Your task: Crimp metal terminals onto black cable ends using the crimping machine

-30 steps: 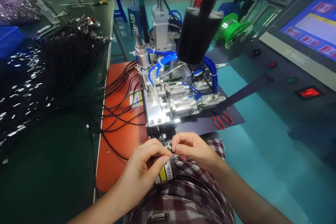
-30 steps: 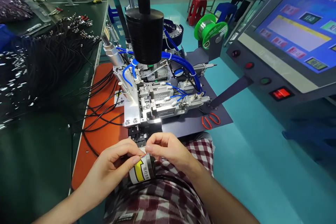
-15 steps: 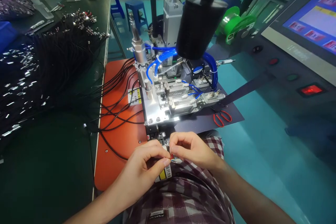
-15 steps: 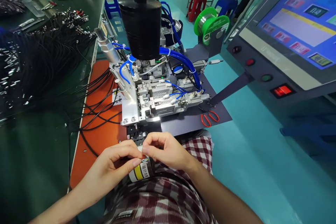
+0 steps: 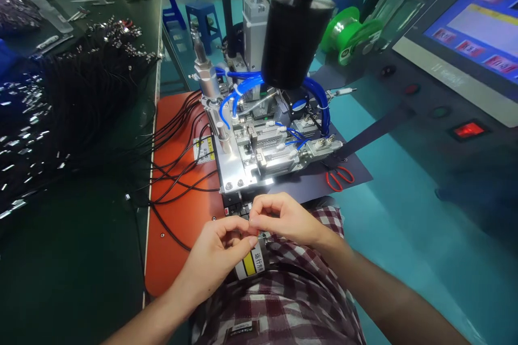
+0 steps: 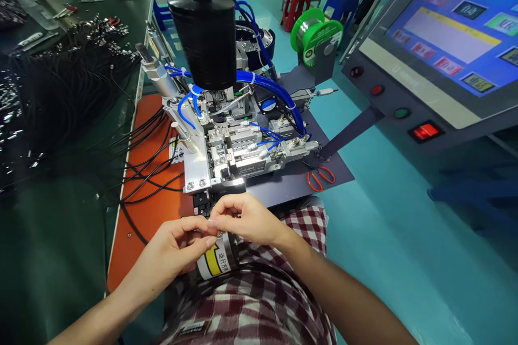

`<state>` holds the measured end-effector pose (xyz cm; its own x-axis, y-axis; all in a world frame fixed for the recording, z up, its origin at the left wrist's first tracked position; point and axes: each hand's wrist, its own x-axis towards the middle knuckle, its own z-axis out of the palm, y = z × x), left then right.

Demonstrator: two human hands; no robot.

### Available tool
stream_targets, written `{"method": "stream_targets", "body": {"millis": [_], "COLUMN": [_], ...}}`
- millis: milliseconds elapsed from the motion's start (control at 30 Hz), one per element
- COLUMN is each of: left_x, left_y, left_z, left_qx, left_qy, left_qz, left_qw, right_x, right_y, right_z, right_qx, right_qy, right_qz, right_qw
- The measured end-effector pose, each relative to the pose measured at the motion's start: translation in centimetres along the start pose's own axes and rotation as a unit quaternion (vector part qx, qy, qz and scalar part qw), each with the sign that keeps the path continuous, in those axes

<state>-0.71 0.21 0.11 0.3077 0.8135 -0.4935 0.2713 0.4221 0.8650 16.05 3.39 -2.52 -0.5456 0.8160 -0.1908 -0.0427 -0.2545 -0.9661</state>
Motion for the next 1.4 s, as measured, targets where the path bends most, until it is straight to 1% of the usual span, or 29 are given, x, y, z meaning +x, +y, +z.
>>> {"method": "stream_targets", "body": {"millis": [100,167,233,400,500,600,733,833,967,1100,1200,1400], "left_x": [0.0,-0.1,-0.1,-0.1,-0.1,0.0,-0.1,-0.2,-0.2,-0.1,-0.1,-0.1], "left_y": [0.0,-0.1,-0.1,-0.3,-0.4,-0.5,-0.7,-0.7,-0.6,-0.6,-0.6,-0.9], "left_z": [-0.1,-0.2,-0.3,-0.4,-0.3,-0.3,-0.2,-0.3,-0.5,-0.5,-0.6,-0.8], "left_qx": [-0.055,-0.094,-0.128,-0.175,-0.183,-0.173,-0.168,-0.179,-0.192,-0.178,-0.158,-0.152], "left_qy": [0.009,0.004,-0.001,-0.002,-0.001,0.0,-0.002,0.0,-0.002,0.002,0.001,-0.004], "left_qz": [-0.023,-0.033,-0.037,-0.042,-0.043,-0.04,-0.032,-0.033,-0.039,-0.037,-0.033,-0.033], "left_qw": [0.998,0.995,0.991,0.984,0.982,0.984,0.985,0.983,0.981,0.983,0.987,0.988], "right_x": [0.0,-0.4,-0.9,-2.0,-2.2,-2.2,-2.1,-2.1,-2.3,-2.5,-2.5,-2.3], "right_y": [0.3,0.4,0.6,1.3,1.5,1.1,0.3,0.2,0.7,1.2,1.3,1.2], "right_z": [0.0,0.1,0.4,1.3,1.6,1.7,1.7,1.6,1.5,1.8,2.1,2.5], "right_qx": [0.011,0.004,0.003,-0.001,-0.018,-0.075,-0.168,-0.193,-0.18,-0.156,-0.142,-0.131], "right_qy": [0.071,0.117,0.138,0.149,0.17,0.184,0.181,0.18,0.196,0.189,0.195,0.206], "right_qz": [0.003,0.0,-0.001,-0.005,-0.014,-0.045,-0.098,-0.111,-0.092,-0.081,-0.08,-0.077], "right_qw": [0.997,0.993,0.99,0.989,0.985,0.979,0.964,0.958,0.959,0.966,0.967,0.967]}}
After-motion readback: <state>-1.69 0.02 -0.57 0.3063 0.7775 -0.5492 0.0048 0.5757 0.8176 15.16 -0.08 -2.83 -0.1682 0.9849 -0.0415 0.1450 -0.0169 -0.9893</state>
